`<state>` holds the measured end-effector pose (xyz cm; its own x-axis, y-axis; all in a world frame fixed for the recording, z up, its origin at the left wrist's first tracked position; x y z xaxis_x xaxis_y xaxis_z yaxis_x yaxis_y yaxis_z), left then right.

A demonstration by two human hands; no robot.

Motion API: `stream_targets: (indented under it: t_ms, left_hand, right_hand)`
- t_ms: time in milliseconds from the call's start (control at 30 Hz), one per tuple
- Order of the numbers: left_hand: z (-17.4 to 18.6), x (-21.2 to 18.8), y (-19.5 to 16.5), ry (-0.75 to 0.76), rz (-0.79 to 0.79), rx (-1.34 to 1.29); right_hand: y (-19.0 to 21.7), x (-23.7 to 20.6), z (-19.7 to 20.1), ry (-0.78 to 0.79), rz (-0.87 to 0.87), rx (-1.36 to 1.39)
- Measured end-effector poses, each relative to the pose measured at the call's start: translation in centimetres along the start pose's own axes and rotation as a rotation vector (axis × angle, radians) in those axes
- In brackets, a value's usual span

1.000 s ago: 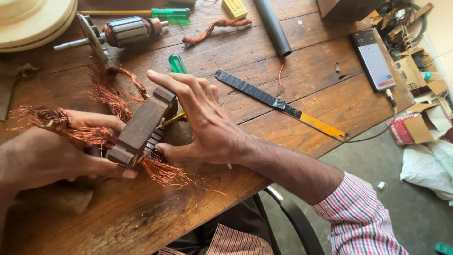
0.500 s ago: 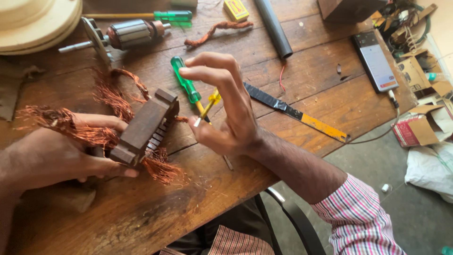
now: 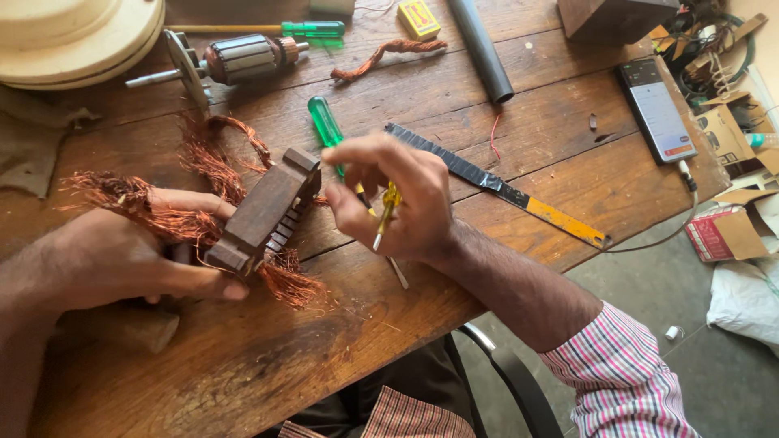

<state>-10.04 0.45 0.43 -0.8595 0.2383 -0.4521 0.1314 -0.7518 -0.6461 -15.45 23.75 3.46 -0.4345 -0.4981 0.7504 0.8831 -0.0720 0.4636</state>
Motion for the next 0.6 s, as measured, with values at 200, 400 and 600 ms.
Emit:
stream_targets:
  t_ms: [200,400,600]
  left_hand:
    - [-0.2,-0.3,2.7,0.072,0.286,0.045]
    - [0.3,-0.8,2.0,0.029,0.319,-0.019]
    - [-0.1,-0.2,2.3,0.073,0.304,0.000]
  right_hand:
    - [1.4,0.1,1.0,0.168,0.117,-0.056]
    - [1.3,0.8,1.8,0.235,0.093,-0.026]
    - [1.6,0.8,1.0,0.262,0.154,-0.139]
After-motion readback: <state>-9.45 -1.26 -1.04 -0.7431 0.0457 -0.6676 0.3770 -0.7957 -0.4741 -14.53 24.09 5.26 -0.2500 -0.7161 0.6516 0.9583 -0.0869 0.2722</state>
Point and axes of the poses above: each hand's wrist, its own x-axis towards the middle knuckle, its own z-axis out of the back of the hand, y = z × x, the point moved 6 cm from there along x, towards the middle knuckle, and after that the axes turned 3 degrees about z, right-handed, at the moved point
